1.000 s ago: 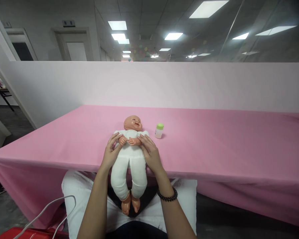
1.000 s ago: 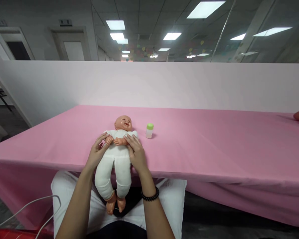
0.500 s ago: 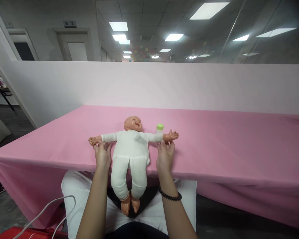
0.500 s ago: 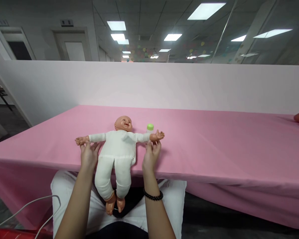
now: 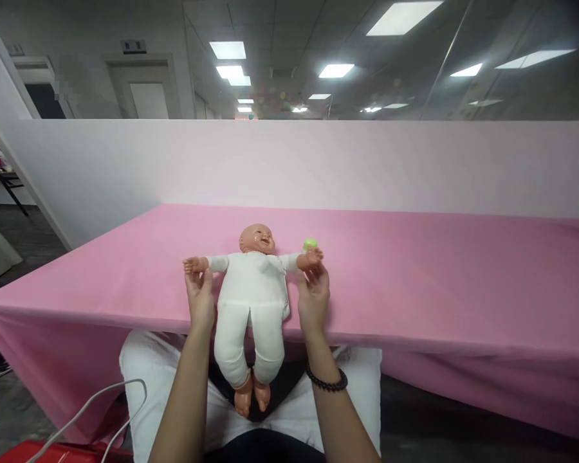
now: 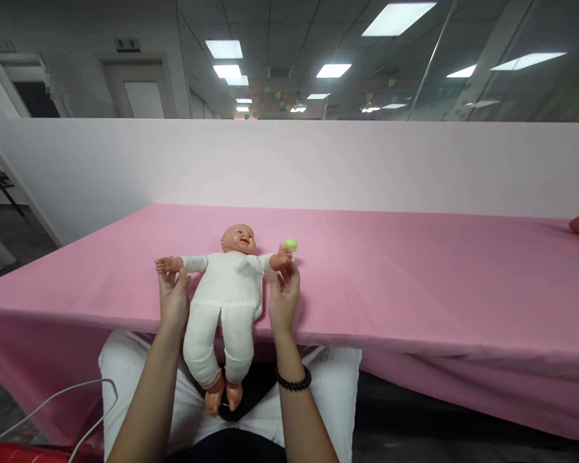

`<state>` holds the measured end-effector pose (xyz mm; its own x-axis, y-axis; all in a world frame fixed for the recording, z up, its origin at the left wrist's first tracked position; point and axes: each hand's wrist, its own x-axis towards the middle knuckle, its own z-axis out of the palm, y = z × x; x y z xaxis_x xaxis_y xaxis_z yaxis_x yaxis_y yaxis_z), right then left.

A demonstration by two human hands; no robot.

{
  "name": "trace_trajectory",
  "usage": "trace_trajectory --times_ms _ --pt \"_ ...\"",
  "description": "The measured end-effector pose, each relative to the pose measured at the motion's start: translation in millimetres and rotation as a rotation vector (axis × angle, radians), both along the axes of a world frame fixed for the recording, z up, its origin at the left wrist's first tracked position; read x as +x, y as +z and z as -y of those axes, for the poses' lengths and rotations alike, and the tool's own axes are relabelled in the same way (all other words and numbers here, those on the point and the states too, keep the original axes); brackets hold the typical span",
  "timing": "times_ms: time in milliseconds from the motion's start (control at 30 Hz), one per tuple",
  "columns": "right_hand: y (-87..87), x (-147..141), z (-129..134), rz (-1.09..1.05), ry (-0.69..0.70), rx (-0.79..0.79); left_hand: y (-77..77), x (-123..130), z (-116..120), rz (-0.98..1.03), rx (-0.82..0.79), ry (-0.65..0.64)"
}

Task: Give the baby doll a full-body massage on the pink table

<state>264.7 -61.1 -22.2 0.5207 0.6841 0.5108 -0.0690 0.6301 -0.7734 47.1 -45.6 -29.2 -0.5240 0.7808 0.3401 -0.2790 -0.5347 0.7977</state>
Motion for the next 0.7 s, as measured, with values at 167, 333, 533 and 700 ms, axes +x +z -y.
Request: trace_trajectory --times_ms 167,333,533,700 --pt "0.3 -6.6 4.4 0.469 0.063 0.019 1.7 3.6 4.2 -0.352 -0.005 -0.125" --pt "-4.5 -4.2 0.4 0.741 0.099 0.024 3.2 1.1 5.1 -0.591 0.011 -0.212" --pt "-3.8 -3.6 0.2 0.686 0.112 0.033 3.0 1.8 6.7 -0.57 0.006 -0.201" --pt "1.1 -3.8 2.1 0.328 0.119 -0.028 -0.4 2.9 0.6 -0.223 -0.005 -0.112"
